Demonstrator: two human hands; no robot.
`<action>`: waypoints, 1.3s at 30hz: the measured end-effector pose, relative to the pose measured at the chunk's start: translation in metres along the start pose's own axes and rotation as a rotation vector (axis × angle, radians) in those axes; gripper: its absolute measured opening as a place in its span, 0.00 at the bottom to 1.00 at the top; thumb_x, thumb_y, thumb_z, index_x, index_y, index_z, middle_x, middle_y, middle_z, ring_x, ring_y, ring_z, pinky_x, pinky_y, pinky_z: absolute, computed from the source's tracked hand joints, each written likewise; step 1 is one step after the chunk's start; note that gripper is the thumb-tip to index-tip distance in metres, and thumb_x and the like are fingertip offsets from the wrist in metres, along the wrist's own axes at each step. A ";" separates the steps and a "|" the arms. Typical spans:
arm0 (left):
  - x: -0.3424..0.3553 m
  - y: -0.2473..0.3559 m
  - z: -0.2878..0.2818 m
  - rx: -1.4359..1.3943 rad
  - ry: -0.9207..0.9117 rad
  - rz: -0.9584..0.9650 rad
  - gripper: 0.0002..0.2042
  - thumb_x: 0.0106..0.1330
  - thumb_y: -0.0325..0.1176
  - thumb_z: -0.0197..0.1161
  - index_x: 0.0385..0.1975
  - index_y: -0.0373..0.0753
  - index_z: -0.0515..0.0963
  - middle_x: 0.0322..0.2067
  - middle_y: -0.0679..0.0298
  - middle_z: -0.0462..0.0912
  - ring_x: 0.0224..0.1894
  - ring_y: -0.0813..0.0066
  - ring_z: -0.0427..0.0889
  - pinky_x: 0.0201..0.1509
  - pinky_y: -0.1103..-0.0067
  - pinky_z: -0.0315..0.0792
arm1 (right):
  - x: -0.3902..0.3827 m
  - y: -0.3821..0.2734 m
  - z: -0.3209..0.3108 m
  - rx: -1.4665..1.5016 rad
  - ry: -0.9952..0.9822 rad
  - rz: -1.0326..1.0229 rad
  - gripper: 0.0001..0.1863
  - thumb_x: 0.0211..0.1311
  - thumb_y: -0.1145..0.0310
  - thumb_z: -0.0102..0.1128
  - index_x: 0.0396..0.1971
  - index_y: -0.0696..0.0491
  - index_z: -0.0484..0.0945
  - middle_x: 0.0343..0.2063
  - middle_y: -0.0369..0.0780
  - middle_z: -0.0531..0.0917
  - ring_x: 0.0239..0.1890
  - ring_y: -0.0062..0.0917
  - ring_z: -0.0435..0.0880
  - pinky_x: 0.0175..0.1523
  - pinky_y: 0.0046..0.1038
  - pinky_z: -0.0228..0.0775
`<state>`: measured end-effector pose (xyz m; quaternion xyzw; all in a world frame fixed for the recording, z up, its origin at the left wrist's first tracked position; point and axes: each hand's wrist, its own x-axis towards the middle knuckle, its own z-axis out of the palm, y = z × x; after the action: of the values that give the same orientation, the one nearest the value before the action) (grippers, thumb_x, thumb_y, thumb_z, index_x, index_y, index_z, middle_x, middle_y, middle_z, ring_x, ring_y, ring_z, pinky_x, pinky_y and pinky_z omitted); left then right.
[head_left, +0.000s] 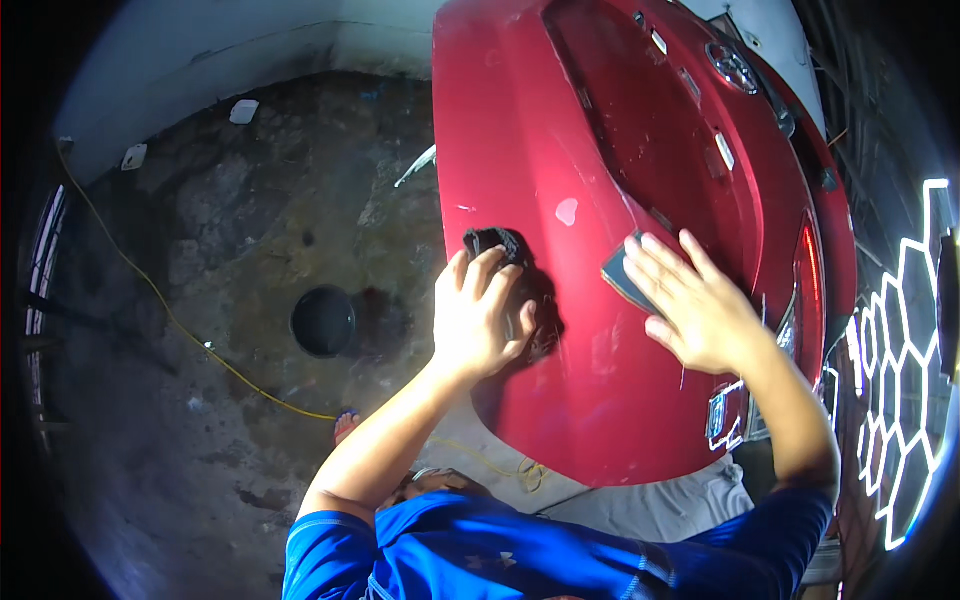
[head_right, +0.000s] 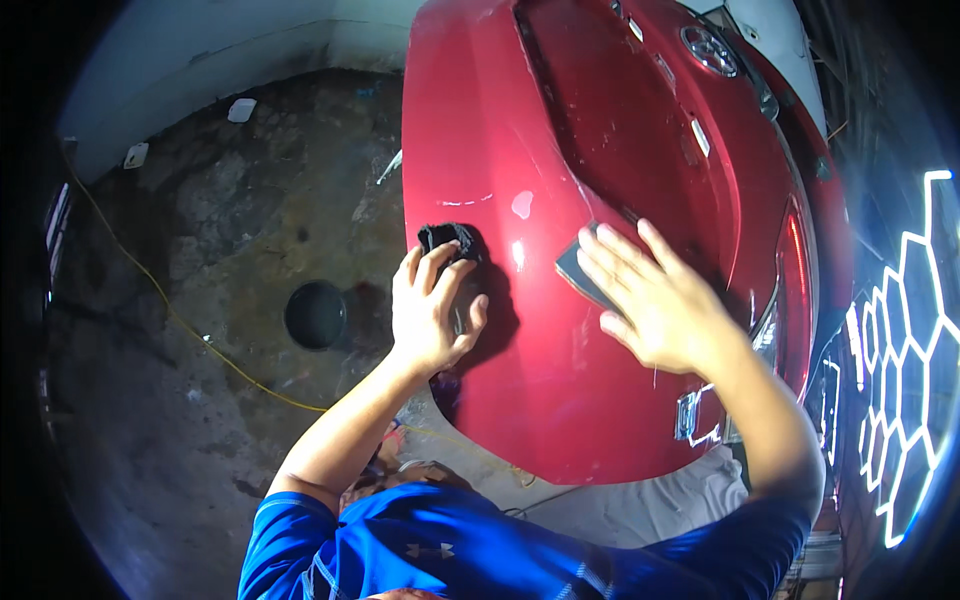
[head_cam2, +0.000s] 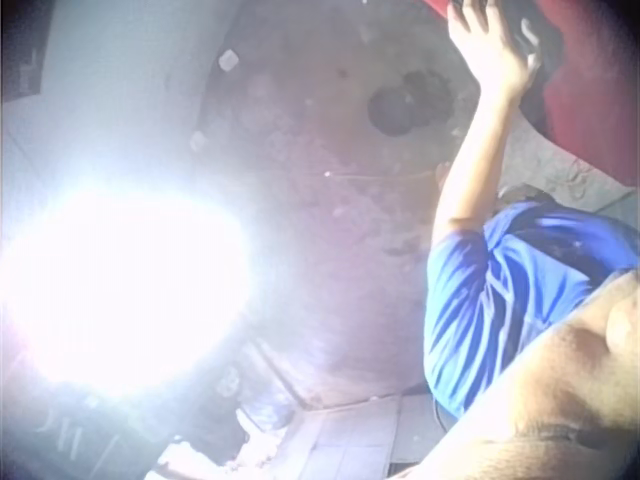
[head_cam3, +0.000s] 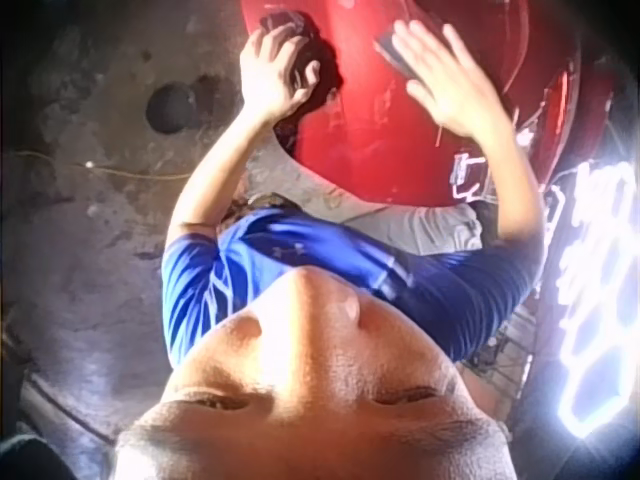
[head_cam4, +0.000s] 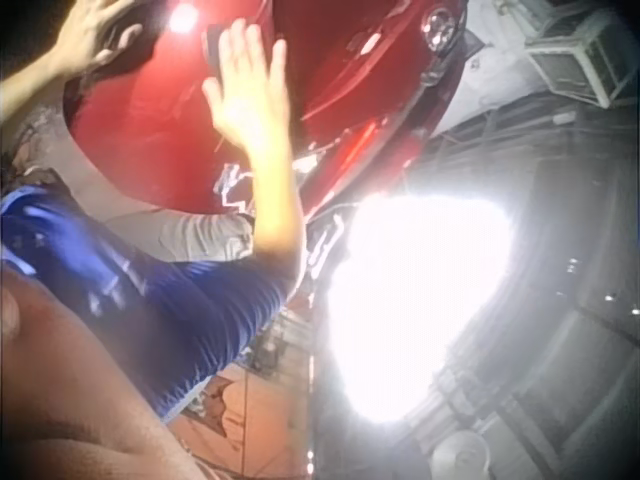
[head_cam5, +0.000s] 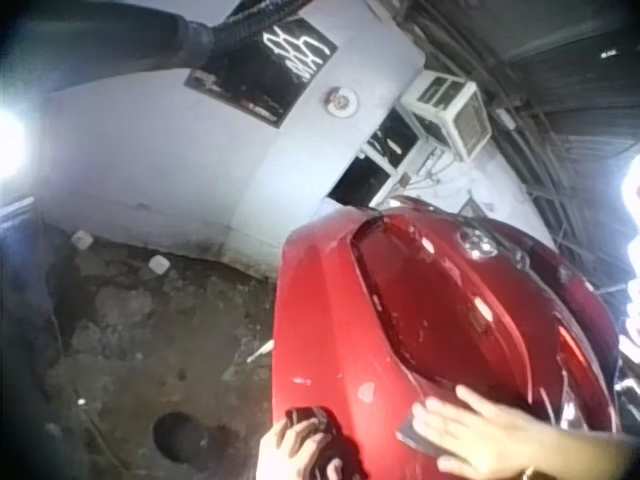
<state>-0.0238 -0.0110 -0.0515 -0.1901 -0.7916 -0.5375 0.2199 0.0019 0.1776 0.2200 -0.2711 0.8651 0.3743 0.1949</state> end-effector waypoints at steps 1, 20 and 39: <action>-0.001 0.000 -0.001 -0.006 -0.012 0.010 0.23 0.59 0.41 0.71 0.55 0.41 0.82 0.62 0.52 0.77 0.67 0.40 0.70 0.73 0.52 0.62 | 0.004 0.002 -0.001 -0.008 0.013 -0.010 0.37 0.82 0.50 0.44 0.81 0.53 0.56 0.83 0.41 0.56 0.85 0.29 0.47 0.87 0.47 0.29; 0.001 0.001 0.001 -0.041 0.011 0.046 0.23 0.59 0.41 0.71 0.54 0.39 0.81 0.60 0.50 0.78 0.64 0.45 0.74 0.74 0.52 0.62 | 0.094 0.026 0.009 -0.122 0.192 0.032 0.36 0.83 0.49 0.39 0.80 0.57 0.57 0.82 0.45 0.56 0.85 0.31 0.49 0.87 0.47 0.31; 0.055 0.008 0.012 -0.182 -0.095 0.279 0.34 0.58 0.34 0.70 0.68 0.35 0.73 0.72 0.41 0.68 0.74 0.39 0.68 0.78 0.53 0.63 | -0.001 -0.015 0.028 0.097 0.340 0.229 0.36 0.79 0.49 0.50 0.74 0.61 0.67 0.77 0.48 0.67 0.82 0.37 0.59 0.85 0.46 0.40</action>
<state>-0.0670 0.0069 -0.0192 -0.3425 -0.7152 -0.5614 0.2365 0.0159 0.1905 0.1944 -0.2207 0.9276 0.3010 0.0152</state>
